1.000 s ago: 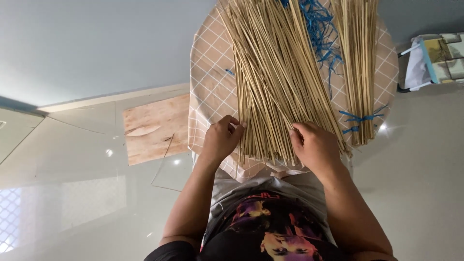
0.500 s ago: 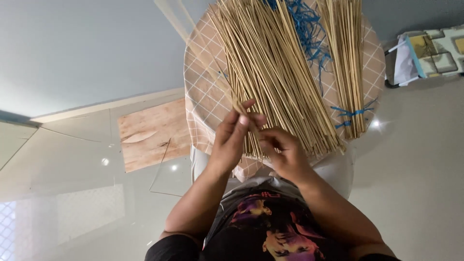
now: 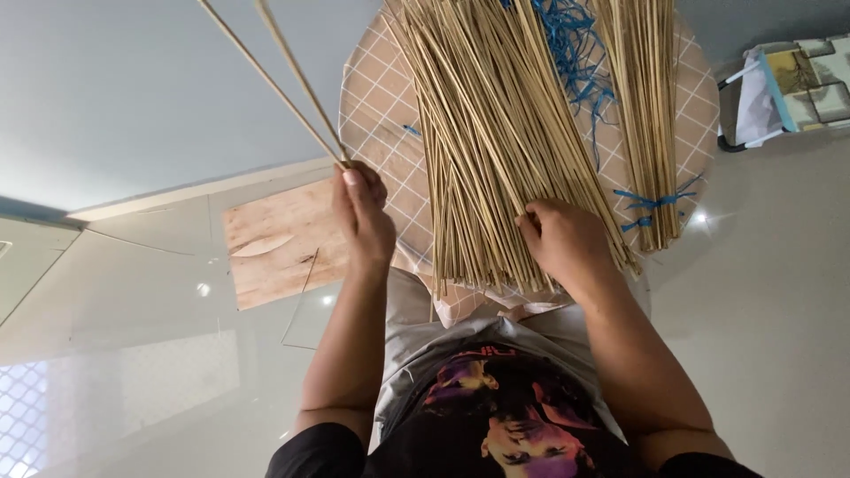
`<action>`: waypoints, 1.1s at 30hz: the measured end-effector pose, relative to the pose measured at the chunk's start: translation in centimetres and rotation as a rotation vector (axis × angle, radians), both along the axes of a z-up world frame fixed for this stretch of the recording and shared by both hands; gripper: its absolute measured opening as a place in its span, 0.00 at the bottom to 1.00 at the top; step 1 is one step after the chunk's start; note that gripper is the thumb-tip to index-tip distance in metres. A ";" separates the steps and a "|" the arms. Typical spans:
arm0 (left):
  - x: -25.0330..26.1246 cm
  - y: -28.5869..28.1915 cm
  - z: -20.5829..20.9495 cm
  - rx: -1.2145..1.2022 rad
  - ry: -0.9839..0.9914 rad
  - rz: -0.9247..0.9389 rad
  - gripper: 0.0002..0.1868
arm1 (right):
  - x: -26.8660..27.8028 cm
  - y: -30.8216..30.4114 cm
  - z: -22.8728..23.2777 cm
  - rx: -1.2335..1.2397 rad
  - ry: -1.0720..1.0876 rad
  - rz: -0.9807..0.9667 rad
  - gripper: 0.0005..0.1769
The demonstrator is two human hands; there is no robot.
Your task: Gathering thin wooden sticks into small bundles and securing them with blue plastic ties.
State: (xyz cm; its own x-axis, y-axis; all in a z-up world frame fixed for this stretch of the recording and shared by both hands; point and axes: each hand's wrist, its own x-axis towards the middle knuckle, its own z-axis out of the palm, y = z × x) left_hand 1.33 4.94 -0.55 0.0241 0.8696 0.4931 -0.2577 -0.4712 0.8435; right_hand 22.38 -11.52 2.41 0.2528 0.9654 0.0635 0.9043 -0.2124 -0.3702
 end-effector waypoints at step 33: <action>1.8 -0.5 -1.8 -0.180 -0.084 -0.254 0.20 | 3.1 -1.7 -5.4 0.584 0.836 -0.133 0.09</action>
